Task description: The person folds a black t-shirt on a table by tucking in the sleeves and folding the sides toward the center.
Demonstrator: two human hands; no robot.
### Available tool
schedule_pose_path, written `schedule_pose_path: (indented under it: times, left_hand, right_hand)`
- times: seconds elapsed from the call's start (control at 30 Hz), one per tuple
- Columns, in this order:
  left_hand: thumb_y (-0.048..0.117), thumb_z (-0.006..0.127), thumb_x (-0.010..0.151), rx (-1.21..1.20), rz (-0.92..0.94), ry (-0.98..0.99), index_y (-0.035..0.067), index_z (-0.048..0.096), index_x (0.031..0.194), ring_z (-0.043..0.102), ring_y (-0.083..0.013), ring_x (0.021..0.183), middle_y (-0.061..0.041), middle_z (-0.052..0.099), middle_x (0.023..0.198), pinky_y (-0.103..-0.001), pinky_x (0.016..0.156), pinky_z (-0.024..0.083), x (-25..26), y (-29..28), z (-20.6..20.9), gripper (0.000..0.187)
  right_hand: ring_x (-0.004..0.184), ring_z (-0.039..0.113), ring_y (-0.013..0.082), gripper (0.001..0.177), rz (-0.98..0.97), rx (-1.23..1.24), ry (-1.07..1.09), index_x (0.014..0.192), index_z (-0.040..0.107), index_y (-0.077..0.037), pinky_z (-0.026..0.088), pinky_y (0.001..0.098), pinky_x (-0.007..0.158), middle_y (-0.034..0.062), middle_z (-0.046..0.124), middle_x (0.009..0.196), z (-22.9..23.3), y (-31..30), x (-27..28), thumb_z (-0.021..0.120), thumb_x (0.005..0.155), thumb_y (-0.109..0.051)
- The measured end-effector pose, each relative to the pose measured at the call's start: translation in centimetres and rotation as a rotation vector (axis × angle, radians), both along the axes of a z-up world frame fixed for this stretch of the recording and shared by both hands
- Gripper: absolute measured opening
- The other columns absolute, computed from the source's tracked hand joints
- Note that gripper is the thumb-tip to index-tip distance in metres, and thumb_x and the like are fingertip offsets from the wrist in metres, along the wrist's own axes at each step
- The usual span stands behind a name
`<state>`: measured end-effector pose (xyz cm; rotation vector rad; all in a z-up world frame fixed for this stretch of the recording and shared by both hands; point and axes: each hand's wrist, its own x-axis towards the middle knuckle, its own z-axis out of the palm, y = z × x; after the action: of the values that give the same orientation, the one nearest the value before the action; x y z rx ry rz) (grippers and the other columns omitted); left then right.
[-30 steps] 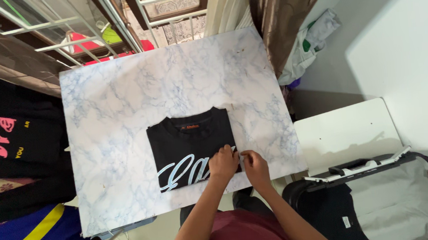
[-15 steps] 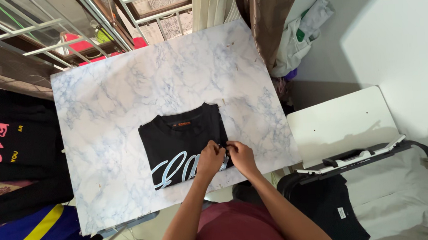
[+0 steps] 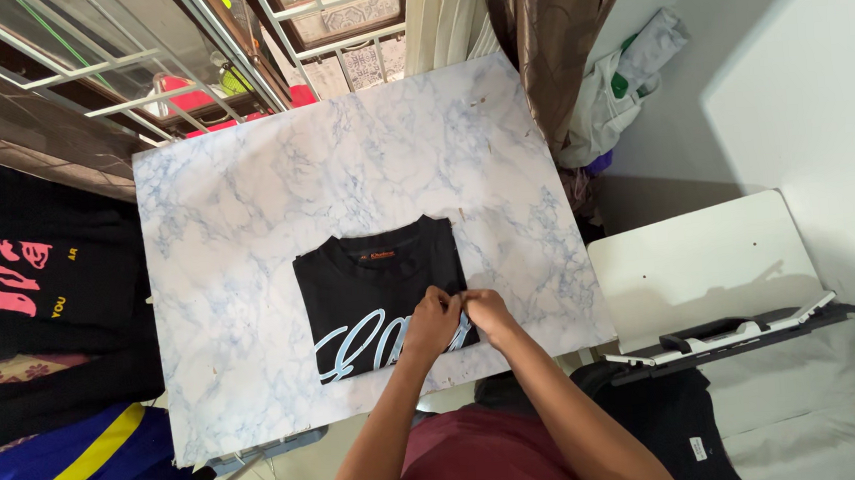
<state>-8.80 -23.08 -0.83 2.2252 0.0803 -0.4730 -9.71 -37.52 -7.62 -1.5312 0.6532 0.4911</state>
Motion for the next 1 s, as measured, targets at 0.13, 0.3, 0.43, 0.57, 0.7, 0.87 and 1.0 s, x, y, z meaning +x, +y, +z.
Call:
schedule_pose_path:
  times: [0.13, 0.3, 0.43, 0.57, 0.7, 0.87, 1.0]
  left_hand:
    - [0.056, 0.062, 0.095, 0.146, 0.056, 0.099, 0.002, 0.052, 0.113, 0.067, -0.0465, 0.105, -0.028, 0.068, 0.111, -0.051, 0.091, 0.053, 1.5, -1.5, 2.6, 0.058]
    - [0.05, 0.07, 0.09, 0.305, 0.036, 0.185, -0.001, 0.043, 0.118, 0.068, -0.046, 0.107, -0.028, 0.066, 0.115, -0.05, 0.091, 0.056, 3.8, -2.4, 1.6, 0.064]
    - [0.031, 0.074, 0.088, 0.396, -0.007, 0.222, -0.001, 0.039, 0.123, 0.07, -0.0431, 0.108, -0.025, 0.067, 0.116, -0.048, 0.09, 0.059, 5.1, -2.5, -1.0, 0.058]
    - [0.016, 0.07, 0.089, 0.415, -0.028, 0.208, 0.001, 0.037, 0.126, 0.07, -0.0432, 0.108, -0.024, 0.068, 0.117, -0.048, 0.088, 0.059, 5.0, -2.1, -2.1, 0.052]
    - [0.014, 0.074, 0.085, 0.364, -0.042, 0.192, 0.001, 0.038, 0.123, 0.069, -0.0439, 0.109, -0.025, 0.067, 0.117, -0.047, 0.089, 0.059, 4.5, -1.7, -0.7, 0.054]
    - [0.018, 0.079, 0.084, 0.31, -0.045, 0.158, 0.001, 0.039, 0.123, 0.067, -0.0454, 0.108, -0.027, 0.066, 0.114, -0.049, 0.09, 0.057, 4.1, -1.3, 0.9, 0.059]
    - [0.013, 0.076, 0.083, 0.287, -0.036, 0.139, 0.0, 0.041, 0.123, 0.069, -0.0449, 0.106, -0.026, 0.067, 0.113, -0.048, 0.088, 0.059, 4.0, -0.8, 0.8, 0.055]
  right_hand:
    - [0.072, 0.06, 0.0174, 0.029, 0.081, -0.021, -0.088, 0.101, 0.077, 0.005, 0.048, 0.0327, 0.065, 0.0117, 0.072, 0.084, 1.7, 0.5, -1.6, 0.051, 0.086, 0.003]
    - [0.075, 0.063, 0.0164, 0.033, 0.141, -0.014, -0.112, 0.107, 0.072, 0.002, 0.05, 0.0324, 0.066, 0.0083, 0.072, 0.088, 5.1, 1.6, -2.8, 0.051, 0.083, 0.005]
    - [0.079, 0.059, 0.0168, 0.024, 0.225, -0.014, -0.076, 0.107, 0.072, 0.001, 0.049, 0.0332, 0.07, 0.011, 0.067, 0.091, 5.5, 0.5, -2.6, 0.057, 0.087, 0.001]
    - [0.083, 0.074, 0.0172, 0.024, 0.019, -0.148, -0.207, 0.107, 0.074, -0.007, 0.057, 0.0319, 0.077, 0.0057, 0.078, 0.093, 4.7, -0.5, -2.0, 0.061, 0.088, -0.012]
    - [0.081, 0.071, 0.0296, 0.025, 0.038, -0.631, -0.27, 0.106, 0.07, -0.008, 0.055, 0.042, 0.075, 0.0113, 0.073, 0.086, 4.2, -0.7, -1.3, 0.07, 0.085, -0.022]
    - [0.083, 0.069, 0.0338, 0.034, 0.153, -0.763, -0.248, 0.105, 0.064, -0.008, 0.054, 0.046, 0.077, 0.0122, 0.069, 0.082, 4.2, 1.2, -0.2, 0.079, 0.083, -0.029]
    - [0.085, 0.068, 0.0335, 0.035, 0.121, -0.768, -0.245, 0.107, 0.062, -0.008, 0.053, 0.0463, 0.075, 0.0114, 0.068, 0.086, 6.1, 2.2, -0.3, 0.079, 0.08, -0.02]
